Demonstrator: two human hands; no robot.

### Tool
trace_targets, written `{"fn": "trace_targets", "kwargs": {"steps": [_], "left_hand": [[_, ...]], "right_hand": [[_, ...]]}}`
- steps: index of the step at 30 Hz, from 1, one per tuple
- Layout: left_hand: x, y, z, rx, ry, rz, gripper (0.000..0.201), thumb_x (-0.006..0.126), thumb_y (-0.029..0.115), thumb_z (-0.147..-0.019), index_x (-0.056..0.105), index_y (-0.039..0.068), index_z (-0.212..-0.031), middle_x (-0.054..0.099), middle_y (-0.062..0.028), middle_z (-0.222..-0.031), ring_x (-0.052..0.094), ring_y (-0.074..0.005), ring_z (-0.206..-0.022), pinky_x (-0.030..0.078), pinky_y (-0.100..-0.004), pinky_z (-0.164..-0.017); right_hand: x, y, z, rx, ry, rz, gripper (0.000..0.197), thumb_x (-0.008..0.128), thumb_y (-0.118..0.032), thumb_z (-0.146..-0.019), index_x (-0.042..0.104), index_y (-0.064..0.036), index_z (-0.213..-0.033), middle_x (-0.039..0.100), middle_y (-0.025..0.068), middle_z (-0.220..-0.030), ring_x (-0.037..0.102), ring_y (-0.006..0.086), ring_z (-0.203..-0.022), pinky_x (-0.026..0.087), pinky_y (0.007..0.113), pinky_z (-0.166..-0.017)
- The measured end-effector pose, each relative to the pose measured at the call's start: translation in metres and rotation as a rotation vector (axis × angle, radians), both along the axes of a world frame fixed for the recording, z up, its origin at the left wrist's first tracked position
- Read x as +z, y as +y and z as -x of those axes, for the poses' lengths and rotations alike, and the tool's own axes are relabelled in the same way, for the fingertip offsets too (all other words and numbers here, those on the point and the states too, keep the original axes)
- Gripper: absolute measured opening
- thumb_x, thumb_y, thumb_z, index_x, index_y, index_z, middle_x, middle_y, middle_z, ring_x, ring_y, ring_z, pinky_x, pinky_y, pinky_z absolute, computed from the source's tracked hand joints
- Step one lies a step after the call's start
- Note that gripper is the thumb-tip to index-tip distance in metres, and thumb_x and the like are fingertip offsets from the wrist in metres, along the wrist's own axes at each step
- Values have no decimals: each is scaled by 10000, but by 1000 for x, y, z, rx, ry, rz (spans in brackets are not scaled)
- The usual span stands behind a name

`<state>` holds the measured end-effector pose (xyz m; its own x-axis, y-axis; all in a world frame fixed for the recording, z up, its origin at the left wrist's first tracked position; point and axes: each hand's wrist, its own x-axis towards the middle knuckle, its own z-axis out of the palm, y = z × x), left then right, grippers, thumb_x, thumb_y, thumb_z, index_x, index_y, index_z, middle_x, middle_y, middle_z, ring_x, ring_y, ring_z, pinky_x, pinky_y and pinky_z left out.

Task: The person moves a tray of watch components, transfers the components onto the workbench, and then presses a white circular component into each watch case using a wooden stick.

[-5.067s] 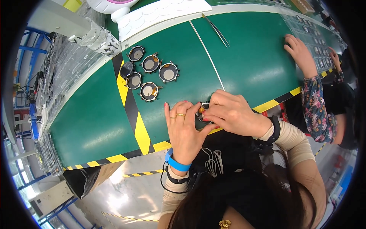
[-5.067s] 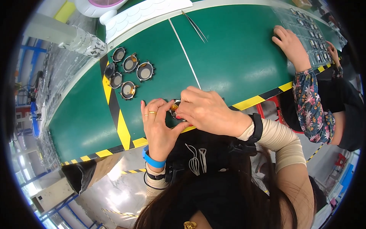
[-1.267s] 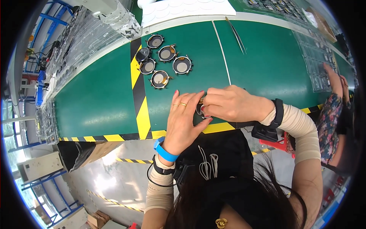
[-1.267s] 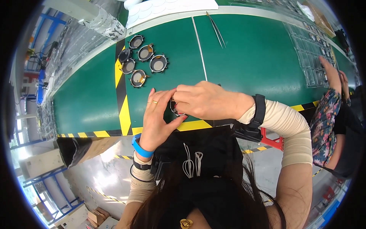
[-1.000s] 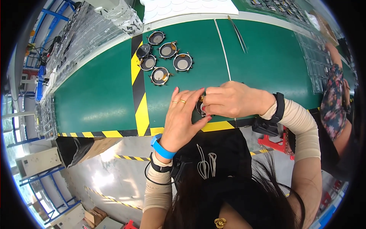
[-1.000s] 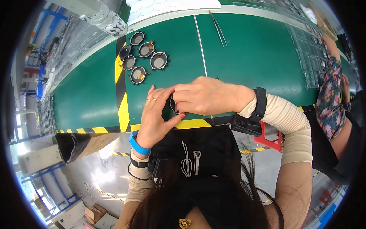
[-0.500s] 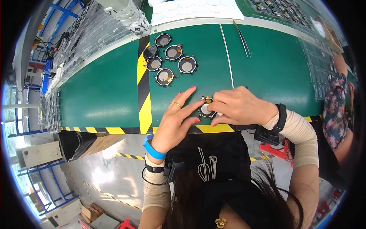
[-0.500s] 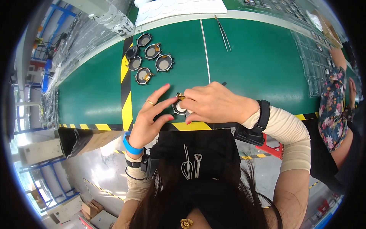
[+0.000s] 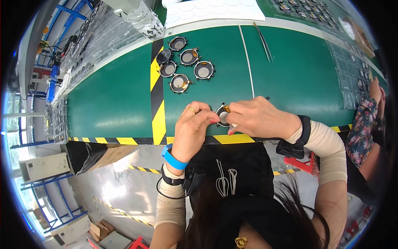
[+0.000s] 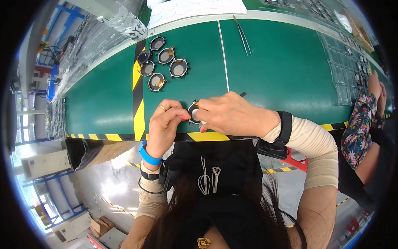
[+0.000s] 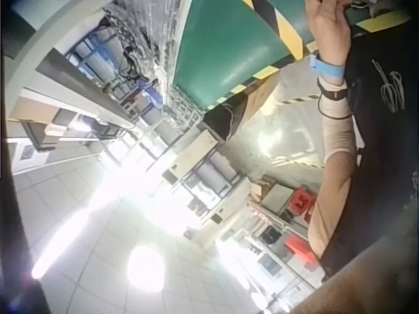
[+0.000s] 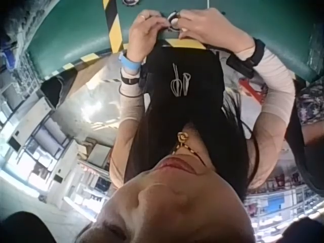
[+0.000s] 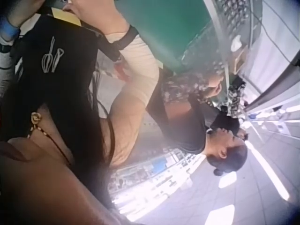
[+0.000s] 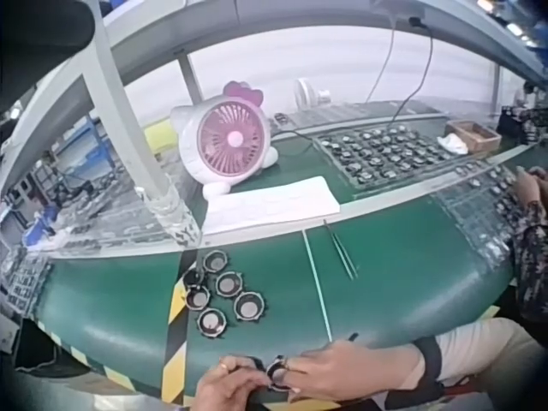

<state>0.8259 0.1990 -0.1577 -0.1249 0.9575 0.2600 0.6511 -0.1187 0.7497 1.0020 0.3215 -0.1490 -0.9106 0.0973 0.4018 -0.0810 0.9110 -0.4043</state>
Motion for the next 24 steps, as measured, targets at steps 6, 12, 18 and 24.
{"fn": "trace_targets", "kwargs": {"steps": [6, 12, 18, 24], "left_hand": [[5, -8, -13, 22, -149, 26, 163, 605, -109, -741, 651, 22, -825, 560, -97, -848, 557, -251, -813, 475, -315, -703], [14, -19, -16, 75, -239, -14, 93, 572, -60, -844, 636, 4, -867, 598, -76, -851, 575, -174, -757, 468, -263, -668], [12, -30, 25, 434, -457, -35, 154, 478, 89, -973, 600, -2, -948, 622, -16, -771, 542, -75, -679, 438, -216, -608], [16, -39, 102, 561, -243, -32, 185, 487, 129, -973, 605, 4, -905, 579, -34, -696, 524, -83, -622, 410, -215, -561]], "right_hand": [[-3, -4, -2, -55, -20, -28, 289, 740, -241, -711, 530, -71, -814, 437, 41, -741, 563, 182, -630, 393, 317, -443], [-8, -7, -2, -94, 31, -24, 279, 737, -235, -718, 541, -70, -829, 476, 42, -749, 566, 186, -612, 406, 317, -452], [6, -8, -2, -124, 128, 4, 221, 736, -192, -722, 583, -64, -817, 542, 33, -721, 565, 187, -569, 421, 302, -463], [5, 6, -2, -221, 225, 32, 173, 738, -154, -727, 624, -58, -814, 576, 33, -695, 566, 188, -550, 428, 298, -465]]}}
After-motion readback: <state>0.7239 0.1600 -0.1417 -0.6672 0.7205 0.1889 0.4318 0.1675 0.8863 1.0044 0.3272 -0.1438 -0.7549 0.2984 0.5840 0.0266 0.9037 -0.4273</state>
